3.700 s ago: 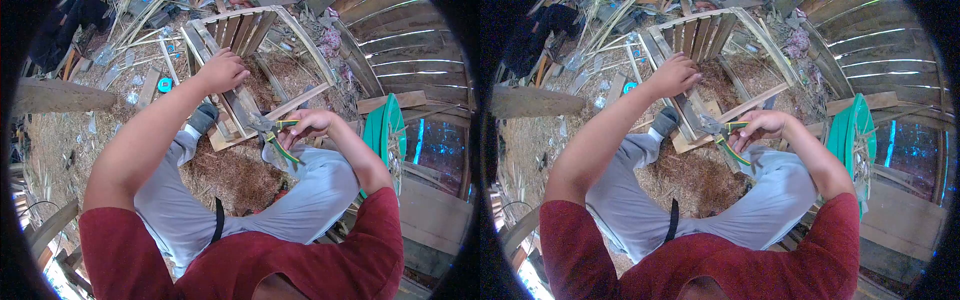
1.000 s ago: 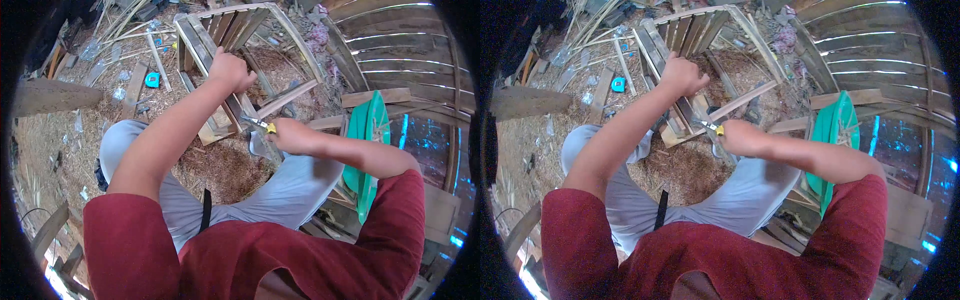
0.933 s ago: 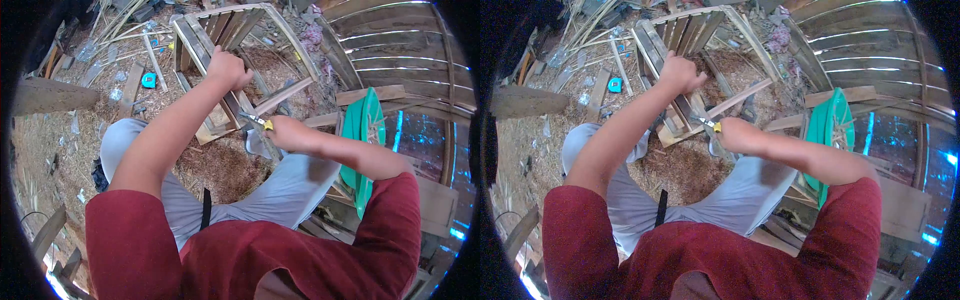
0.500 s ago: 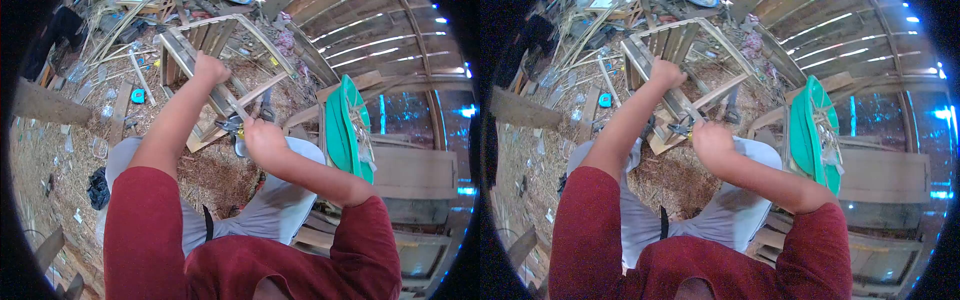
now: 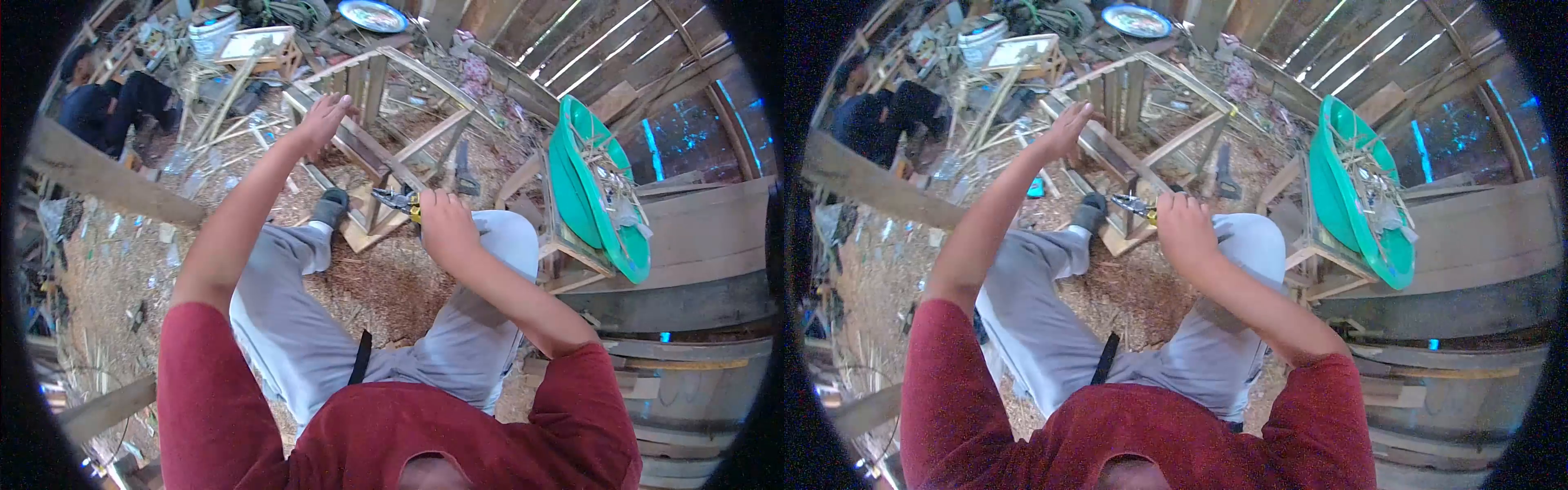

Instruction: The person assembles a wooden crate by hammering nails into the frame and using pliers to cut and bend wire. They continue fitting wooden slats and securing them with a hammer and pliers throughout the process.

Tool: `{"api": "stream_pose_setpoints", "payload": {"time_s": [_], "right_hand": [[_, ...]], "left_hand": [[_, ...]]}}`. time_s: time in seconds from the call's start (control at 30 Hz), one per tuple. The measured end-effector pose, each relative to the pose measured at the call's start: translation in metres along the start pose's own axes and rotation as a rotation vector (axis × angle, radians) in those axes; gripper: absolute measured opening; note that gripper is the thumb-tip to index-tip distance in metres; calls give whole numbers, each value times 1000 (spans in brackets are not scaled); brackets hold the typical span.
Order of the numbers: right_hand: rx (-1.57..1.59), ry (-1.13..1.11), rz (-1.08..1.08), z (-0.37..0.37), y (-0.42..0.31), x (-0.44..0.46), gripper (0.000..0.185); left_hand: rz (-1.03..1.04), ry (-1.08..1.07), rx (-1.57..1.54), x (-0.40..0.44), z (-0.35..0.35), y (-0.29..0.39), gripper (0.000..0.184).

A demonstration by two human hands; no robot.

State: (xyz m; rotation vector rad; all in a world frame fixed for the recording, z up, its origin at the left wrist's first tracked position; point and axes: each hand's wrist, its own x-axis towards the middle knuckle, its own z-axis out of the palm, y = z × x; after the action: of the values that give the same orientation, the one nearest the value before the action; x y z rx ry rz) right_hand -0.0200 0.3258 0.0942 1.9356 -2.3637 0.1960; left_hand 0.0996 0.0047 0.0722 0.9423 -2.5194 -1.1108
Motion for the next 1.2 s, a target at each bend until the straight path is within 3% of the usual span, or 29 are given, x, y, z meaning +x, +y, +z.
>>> {"api": "stream_pose_setpoints", "payload": {"time_s": [0.1, 0.2, 0.3, 0.43, 0.53, 0.8, 0.93, 1.07, 1.2], "right_hand": [[338, 125, -130, 15, 5, -8, 22], [667, -199, -138, 4, 2, -4, 23], [737, -269, 19, -19, -16, -10, 38], [985, -438, 106, -22, -26, -8, 34], [945, -461, 96, -10, -37, -4, 17], [849, -705, 175, 40, -73, 28, 21], [785, -808, 176, 91, -99, 48, 23], [650, -840, 175, 194, -135, 71, 28], [489, -946, 27, 220, -234, 98, 29]], "left_hand": [[140, -2, -146, -89, -53, 27, 79], [110, 173, -188, -206, -92, 65, 86], [-23, 262, -260, -288, -119, 76, 89], [-71, 409, -332, -339, -145, 74, 90], [-97, 483, -379, -350, -148, 59, 89], [-177, 437, -273, -357, -114, -11, 86], [-387, 439, -335, -371, -101, -88, 88], [-440, 671, -297, -387, -134, -141, 96], [-475, 922, -343, -421, -184, -176, 98]]}}
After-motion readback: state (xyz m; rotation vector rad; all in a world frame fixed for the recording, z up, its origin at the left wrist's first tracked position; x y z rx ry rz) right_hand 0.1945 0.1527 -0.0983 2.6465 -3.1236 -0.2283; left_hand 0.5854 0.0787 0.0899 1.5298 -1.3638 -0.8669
